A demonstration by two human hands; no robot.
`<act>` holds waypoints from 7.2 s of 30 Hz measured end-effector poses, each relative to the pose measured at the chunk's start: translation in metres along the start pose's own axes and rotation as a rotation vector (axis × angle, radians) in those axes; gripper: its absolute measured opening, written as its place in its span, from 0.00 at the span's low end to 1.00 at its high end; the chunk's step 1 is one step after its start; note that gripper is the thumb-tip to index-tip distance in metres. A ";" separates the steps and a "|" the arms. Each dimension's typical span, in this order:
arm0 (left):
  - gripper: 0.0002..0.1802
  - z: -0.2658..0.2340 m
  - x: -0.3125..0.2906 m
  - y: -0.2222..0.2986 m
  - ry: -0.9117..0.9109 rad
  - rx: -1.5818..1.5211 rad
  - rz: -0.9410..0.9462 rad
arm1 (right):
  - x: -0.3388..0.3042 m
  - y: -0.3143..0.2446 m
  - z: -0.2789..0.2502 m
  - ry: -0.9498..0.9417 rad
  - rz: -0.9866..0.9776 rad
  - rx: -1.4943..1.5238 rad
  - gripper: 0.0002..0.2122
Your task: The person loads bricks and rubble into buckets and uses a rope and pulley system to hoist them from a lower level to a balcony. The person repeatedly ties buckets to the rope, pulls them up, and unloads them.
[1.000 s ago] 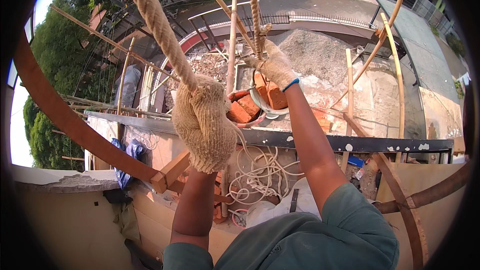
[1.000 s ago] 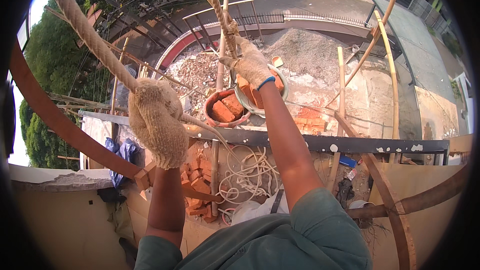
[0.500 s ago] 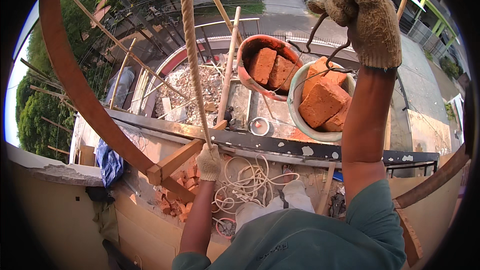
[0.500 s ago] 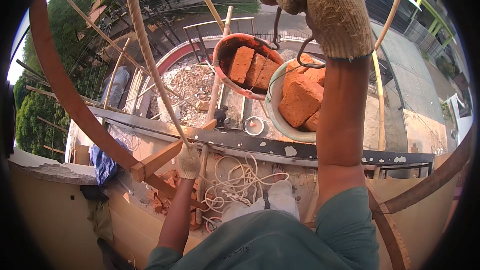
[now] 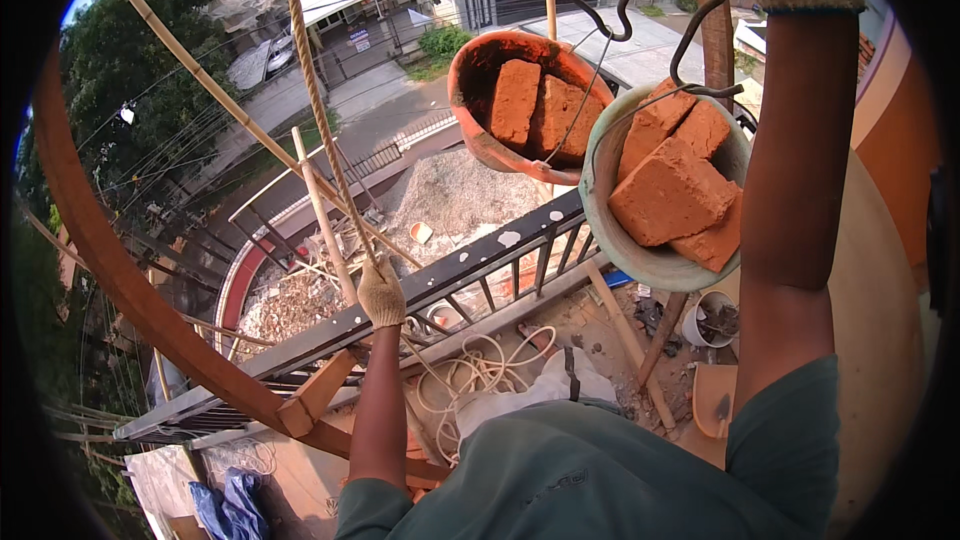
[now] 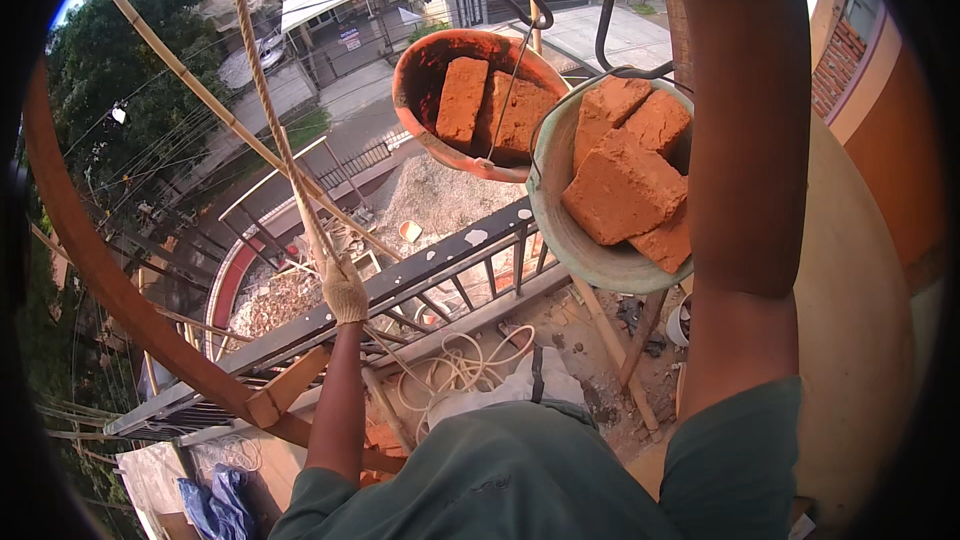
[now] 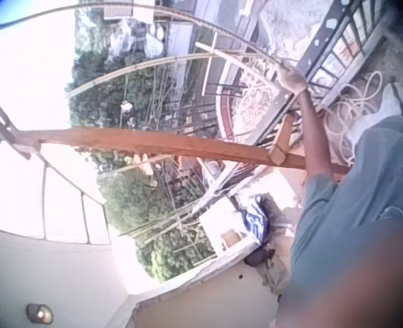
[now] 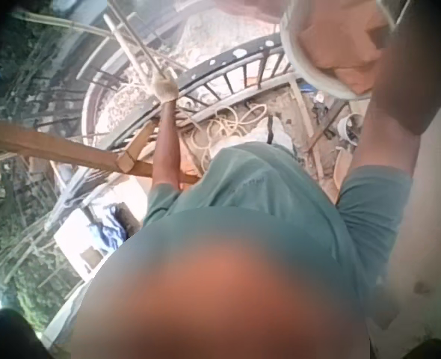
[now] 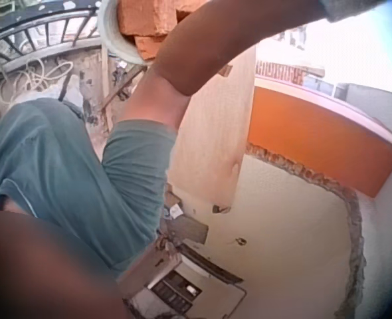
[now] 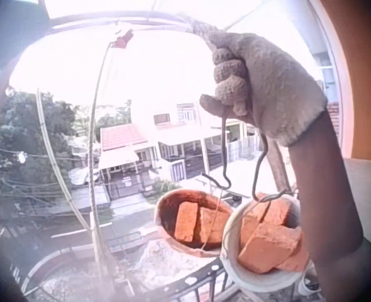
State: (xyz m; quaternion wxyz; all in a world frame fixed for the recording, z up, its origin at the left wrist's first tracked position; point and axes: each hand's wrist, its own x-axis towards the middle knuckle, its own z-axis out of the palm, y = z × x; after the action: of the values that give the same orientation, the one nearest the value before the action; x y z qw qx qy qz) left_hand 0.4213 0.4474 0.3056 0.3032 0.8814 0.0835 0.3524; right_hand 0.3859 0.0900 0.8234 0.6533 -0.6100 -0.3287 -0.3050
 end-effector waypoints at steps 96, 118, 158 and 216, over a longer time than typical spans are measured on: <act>0.41 0.066 -0.638 0.296 -1.922 0.076 1.481 | -1.223 -0.036 -0.184 1.565 1.470 -1.322 0.09; 0.11 0.220 -0.829 0.334 -2.209 0.642 0.337 | -1.270 -0.092 -0.250 1.620 1.840 -0.902 0.30; 0.43 -0.044 -0.989 0.011 -2.841 1.798 0.278 | -1.005 -0.139 0.272 3.281 0.752 -0.156 0.13; 0.27 0.136 -1.311 0.333 -2.716 0.485 1.455 | -1.450 -0.129 -0.228 2.348 2.002 -0.897 0.13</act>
State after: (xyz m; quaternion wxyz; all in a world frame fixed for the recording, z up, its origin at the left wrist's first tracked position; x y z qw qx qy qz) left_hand -0.4766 -0.3579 -0.3224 -0.2254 0.4030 -0.6193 -0.6350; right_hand -0.5714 -0.1505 -0.2711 -0.2363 0.1424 -0.9537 0.1197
